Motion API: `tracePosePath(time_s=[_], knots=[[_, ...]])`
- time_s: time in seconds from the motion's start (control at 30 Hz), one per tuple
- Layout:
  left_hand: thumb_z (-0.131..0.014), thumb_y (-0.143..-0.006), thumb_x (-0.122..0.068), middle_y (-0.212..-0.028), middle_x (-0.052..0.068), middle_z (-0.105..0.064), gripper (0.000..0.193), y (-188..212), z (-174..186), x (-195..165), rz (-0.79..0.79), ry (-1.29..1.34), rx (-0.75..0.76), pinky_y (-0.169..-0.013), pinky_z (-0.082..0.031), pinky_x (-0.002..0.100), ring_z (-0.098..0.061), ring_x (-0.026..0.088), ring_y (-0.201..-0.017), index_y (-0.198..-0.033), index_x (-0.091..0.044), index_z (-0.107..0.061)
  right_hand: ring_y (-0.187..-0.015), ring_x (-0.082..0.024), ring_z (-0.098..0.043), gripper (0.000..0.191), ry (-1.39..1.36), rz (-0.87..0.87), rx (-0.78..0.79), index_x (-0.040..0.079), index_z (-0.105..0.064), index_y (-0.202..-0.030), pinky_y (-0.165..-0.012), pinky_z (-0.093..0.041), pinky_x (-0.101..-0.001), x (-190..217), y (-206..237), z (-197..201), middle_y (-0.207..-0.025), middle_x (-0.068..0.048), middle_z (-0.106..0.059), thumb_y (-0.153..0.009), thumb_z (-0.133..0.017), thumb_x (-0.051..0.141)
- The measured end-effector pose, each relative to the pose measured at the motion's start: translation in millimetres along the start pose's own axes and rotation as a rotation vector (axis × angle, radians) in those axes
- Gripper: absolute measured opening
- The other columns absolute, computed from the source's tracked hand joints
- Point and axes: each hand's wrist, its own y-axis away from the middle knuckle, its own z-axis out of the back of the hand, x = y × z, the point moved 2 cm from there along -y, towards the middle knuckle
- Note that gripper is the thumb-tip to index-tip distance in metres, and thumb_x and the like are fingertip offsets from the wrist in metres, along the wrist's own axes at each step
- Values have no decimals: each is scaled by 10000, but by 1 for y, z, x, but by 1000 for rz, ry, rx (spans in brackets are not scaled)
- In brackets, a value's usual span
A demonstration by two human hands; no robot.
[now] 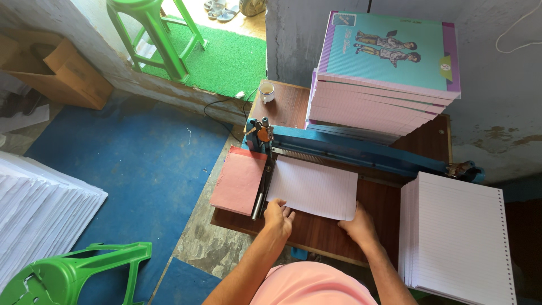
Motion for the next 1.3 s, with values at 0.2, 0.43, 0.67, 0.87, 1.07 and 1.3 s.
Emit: tracePosePath(time_s=[0.2,0.43,0.67,0.87,1.07,1.3], knots=[[-576,-854,-30,-1631,284,-260,665,8,-1,-4,19,-23,6,-1244,-246,580,-248,406,-1550,-1459,91,-326,-1026,-298,-747,708,53,43,-16,21,-578,-1337,-910,-614,-396,-9,-3,-3,-1150,-189,-743,-693,-872,43],[-582,-865,-52,-1611,245,-326,638,10,3,4,-28,-40,-8,-1215,-297,585,-315,385,-1516,-1452,77,-367,-1117,-311,-712,773,21,106,-49,43,-566,-1374,-999,-565,-411,-13,2,2,-1200,-177,-726,-672,-886,84],[-549,-992,-176,-1314,177,-630,361,9,7,10,-165,-202,-83,-1001,-519,483,-631,335,-1218,-1293,22,-573,-768,-271,-728,764,-266,-33,96,34,-421,-1509,-728,-623,-384,-26,1,6,-1084,-178,-709,-844,-776,156],[-592,-1010,-168,-1106,149,-728,281,10,7,8,-252,-302,-142,-799,-599,378,-745,282,-970,-1194,38,-650,-769,-220,-705,717,-541,-22,84,-3,-324,-1553,-656,-632,-334,-36,-8,6,-1016,-157,-666,-922,-652,93],[-587,-1013,-172,-1096,127,-731,260,10,6,8,-251,-297,-152,-797,-602,369,-752,267,-962,-1184,14,-652,-847,-195,-703,702,-347,-45,45,12,-362,-1540,-707,-627,-319,-27,-18,12,-958,-132,-676,-931,-668,182],[-598,-964,-133,-1059,96,-696,201,7,5,14,-271,-301,-192,-707,-521,317,-707,217,-947,-1122,-23,-655,-804,-237,-685,660,-253,-62,31,9,-496,-1485,-696,-552,-335,-18,-23,12,-890,-143,-689,-896,-714,210]])
